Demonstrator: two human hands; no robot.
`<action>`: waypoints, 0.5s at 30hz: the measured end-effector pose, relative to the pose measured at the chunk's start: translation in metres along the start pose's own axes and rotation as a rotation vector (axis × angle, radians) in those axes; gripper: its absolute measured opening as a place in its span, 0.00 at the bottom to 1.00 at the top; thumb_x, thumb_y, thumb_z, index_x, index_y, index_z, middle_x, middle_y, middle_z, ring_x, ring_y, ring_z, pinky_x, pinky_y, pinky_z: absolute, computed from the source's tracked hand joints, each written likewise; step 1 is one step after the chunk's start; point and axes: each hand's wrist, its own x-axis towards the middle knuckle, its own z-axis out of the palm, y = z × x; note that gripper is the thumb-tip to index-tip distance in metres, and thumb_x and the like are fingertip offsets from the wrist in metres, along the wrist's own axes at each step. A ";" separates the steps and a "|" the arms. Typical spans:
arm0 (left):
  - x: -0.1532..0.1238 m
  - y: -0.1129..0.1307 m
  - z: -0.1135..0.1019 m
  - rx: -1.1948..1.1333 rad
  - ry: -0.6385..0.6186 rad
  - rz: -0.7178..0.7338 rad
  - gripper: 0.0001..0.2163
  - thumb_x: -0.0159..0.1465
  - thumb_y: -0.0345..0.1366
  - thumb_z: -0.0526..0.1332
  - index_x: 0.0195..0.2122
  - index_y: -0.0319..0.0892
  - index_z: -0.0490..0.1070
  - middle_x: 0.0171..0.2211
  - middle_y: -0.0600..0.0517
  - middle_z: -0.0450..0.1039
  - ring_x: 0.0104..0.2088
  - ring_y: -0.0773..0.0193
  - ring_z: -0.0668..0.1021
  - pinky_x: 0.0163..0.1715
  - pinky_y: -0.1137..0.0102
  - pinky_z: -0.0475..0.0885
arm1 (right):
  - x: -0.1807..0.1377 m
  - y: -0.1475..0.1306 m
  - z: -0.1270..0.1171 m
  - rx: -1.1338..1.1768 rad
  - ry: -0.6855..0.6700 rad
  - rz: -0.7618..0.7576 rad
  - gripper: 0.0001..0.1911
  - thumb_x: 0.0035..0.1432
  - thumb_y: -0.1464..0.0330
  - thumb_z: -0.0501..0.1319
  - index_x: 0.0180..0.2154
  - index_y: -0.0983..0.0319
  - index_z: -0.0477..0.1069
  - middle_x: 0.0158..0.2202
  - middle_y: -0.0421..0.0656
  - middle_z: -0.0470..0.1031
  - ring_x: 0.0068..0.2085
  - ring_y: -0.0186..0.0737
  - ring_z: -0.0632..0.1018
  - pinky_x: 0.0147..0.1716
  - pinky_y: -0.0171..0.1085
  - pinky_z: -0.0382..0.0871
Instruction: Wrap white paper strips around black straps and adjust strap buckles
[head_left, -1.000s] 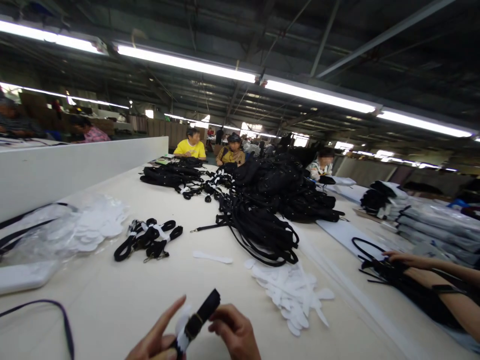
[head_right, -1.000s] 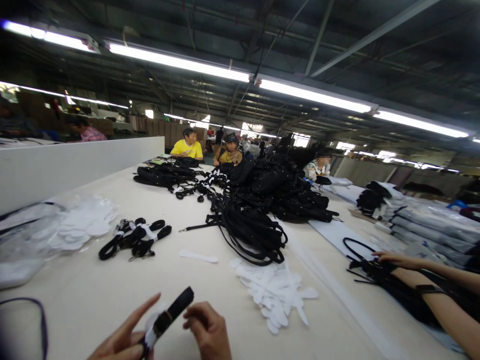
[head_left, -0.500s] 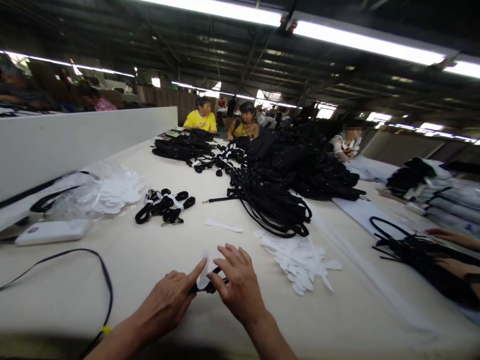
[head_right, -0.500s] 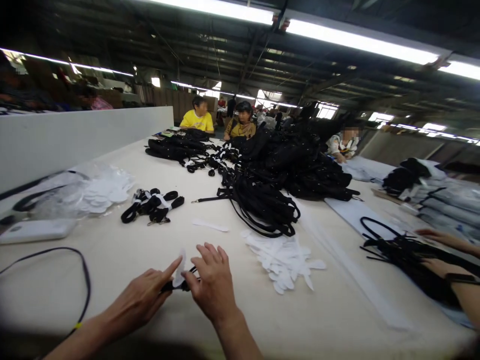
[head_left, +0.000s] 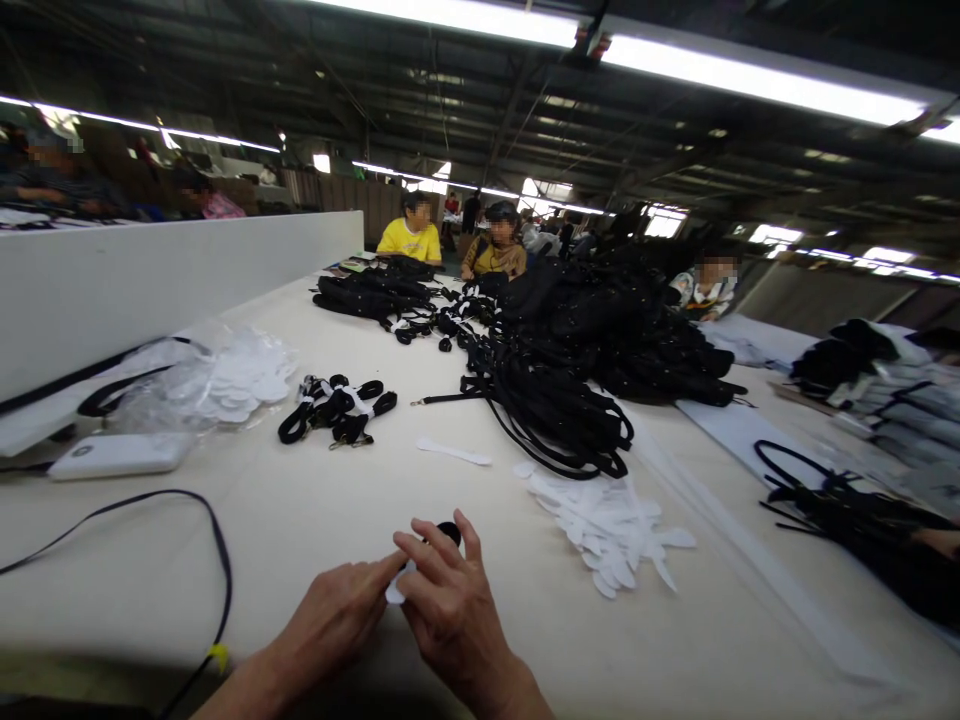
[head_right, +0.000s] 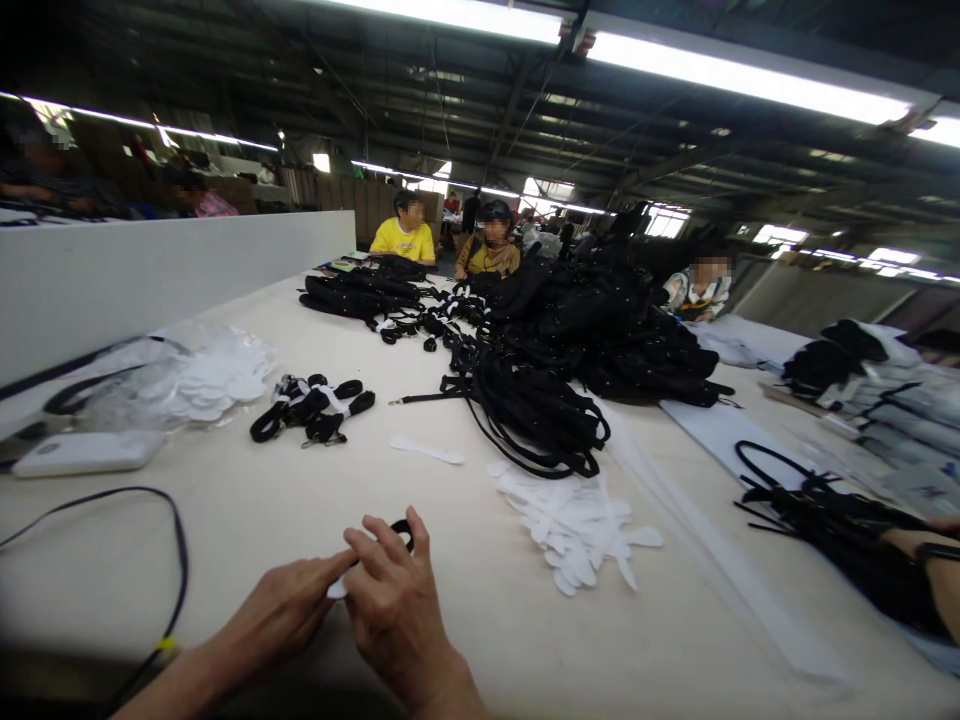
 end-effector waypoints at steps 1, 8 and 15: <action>0.001 0.001 0.000 -0.027 -0.011 -0.022 0.24 0.67 0.32 0.50 0.64 0.50 0.64 0.43 0.44 0.81 0.41 0.49 0.81 0.41 0.61 0.71 | -0.002 -0.001 0.000 -0.018 -0.002 -0.043 0.07 0.60 0.76 0.56 0.35 0.58 0.70 0.58 0.40 0.75 0.63 0.43 0.70 0.70 0.54 0.34; 0.004 0.007 -0.010 -0.492 -0.104 -0.212 0.23 0.67 0.40 0.54 0.64 0.49 0.61 0.43 0.50 0.81 0.42 0.54 0.80 0.45 0.64 0.68 | -0.022 0.001 -0.006 -0.053 -0.018 -0.188 0.13 0.60 0.76 0.52 0.41 0.60 0.72 0.55 0.41 0.78 0.61 0.39 0.71 0.72 0.53 0.31; 0.022 0.000 -0.022 -0.963 -0.170 -0.285 0.23 0.57 0.48 0.61 0.49 0.41 0.73 0.28 0.54 0.76 0.31 0.60 0.75 0.33 0.68 0.67 | -0.051 0.034 0.005 -0.228 0.202 -0.185 0.10 0.64 0.71 0.58 0.45 0.58 0.74 0.52 0.41 0.79 0.57 0.37 0.75 0.70 0.45 0.49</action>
